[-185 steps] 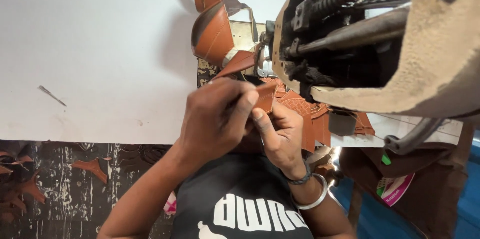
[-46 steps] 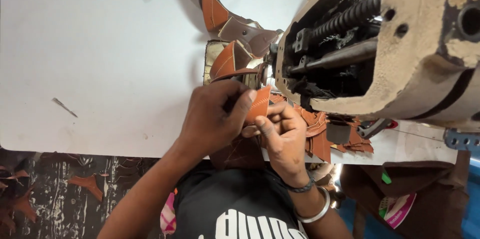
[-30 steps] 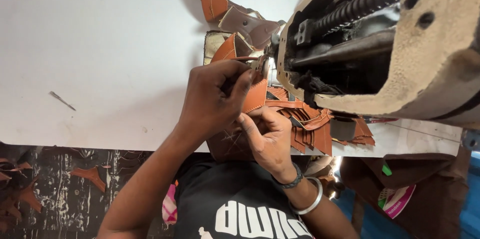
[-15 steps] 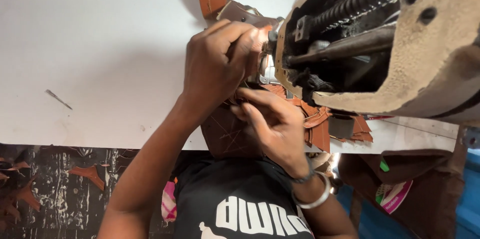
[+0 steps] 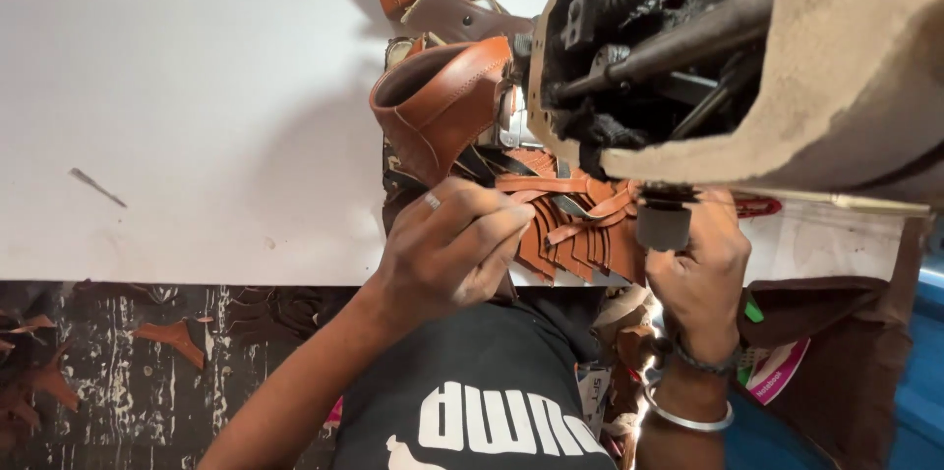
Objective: Stitching together leather components for the upper part of shoes using an industrial sewing machine.
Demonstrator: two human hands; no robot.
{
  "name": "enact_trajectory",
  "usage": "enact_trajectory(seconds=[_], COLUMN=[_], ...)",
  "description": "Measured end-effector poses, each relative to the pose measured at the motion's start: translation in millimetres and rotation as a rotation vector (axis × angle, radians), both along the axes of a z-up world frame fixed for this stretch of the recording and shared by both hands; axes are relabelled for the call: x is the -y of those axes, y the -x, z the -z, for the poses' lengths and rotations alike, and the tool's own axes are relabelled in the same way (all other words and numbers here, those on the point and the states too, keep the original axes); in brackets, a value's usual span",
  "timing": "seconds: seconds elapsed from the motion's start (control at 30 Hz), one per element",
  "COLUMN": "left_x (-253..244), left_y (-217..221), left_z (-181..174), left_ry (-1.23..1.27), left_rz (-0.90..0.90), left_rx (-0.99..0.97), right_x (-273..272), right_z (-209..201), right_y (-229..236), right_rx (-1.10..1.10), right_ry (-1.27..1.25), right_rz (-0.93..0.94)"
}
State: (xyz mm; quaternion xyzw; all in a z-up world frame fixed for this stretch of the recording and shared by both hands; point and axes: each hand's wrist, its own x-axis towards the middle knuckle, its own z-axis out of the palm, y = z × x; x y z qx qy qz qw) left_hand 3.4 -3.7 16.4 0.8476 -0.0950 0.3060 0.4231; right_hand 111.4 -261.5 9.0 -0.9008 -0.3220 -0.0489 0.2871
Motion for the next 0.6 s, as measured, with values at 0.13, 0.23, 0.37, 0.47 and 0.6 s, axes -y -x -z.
enact_trajectory(seconds=[0.13,0.23,0.37,0.47,0.6], left_x=[6,4,-2,-3,6], left_y=[7,10,17,10,-1], left_z=[-12,-18,-13,-16,-25], left_ry=[0.019,0.042,0.087,0.078,0.016], left_rz=[0.033,0.016,0.027,0.077,0.146], left_rx=[-0.019,-0.053,-0.132,-0.144,-0.11], right_x=[-10,-10,9,-13,-40], right_z=[-29,-33,-13,-45,-73], right_y=[1,-3,4,23,55], right_rx=[-0.049,-0.135,-0.051,-0.211,-0.566], right_ry=[-0.046,0.162,0.142,-0.092,-0.994], right_rz=[-0.067,-0.158,-0.132,-0.007,0.059])
